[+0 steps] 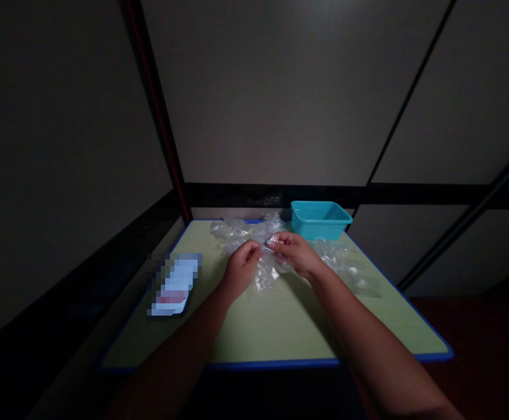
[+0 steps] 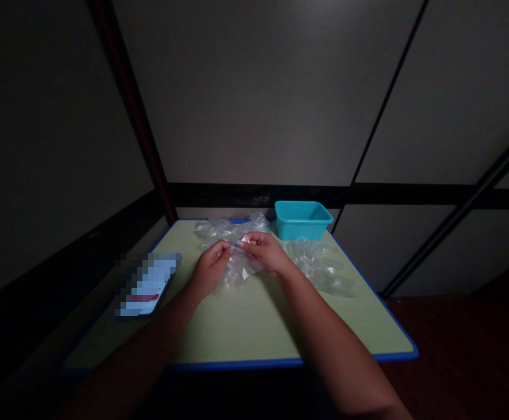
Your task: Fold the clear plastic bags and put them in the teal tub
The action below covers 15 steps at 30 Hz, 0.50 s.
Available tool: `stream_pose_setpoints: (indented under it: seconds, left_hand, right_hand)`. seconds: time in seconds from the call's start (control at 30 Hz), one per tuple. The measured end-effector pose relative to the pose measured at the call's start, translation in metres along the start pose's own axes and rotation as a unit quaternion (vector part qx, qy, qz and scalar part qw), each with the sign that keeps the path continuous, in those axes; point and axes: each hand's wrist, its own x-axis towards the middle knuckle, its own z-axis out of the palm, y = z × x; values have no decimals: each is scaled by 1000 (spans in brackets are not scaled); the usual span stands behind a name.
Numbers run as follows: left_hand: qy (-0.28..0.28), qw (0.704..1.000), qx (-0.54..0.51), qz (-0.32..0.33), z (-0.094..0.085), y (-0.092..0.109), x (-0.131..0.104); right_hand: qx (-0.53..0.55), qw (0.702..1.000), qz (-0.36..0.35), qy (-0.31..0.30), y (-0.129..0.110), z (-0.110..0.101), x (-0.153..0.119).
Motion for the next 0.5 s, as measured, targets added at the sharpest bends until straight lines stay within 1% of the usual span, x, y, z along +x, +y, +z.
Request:
stream_pose_setpoints:
  seconds: [0.07,0.13,0.23,0.3,0.4,0.5]
  left_hand:
    - [24,1000,-5,-4,-4,3,2]
    - [56,998,-31,-16,-8,4,5]
    - [95,989,-99,-62,-14,6,8]
    - [109,981,-133,-92,-18,7,9]
    - [117,971,-176,-115,-22,12,8]
    - [94,962,-217,-134,-24,14,8]
  right_hand:
    - [-21,1000,7,-17,-3,-8,0]
    - [-55,997,21,-53,-6,-18,0]
    - [-124,986,27,-112,-9,-31,0]
    - [-170,977,15,-128,-10,-38,0]
    - [-206,970,3,-126,-12,-45,0]
    - [-176,980,-2,-88,-12,-49,1]
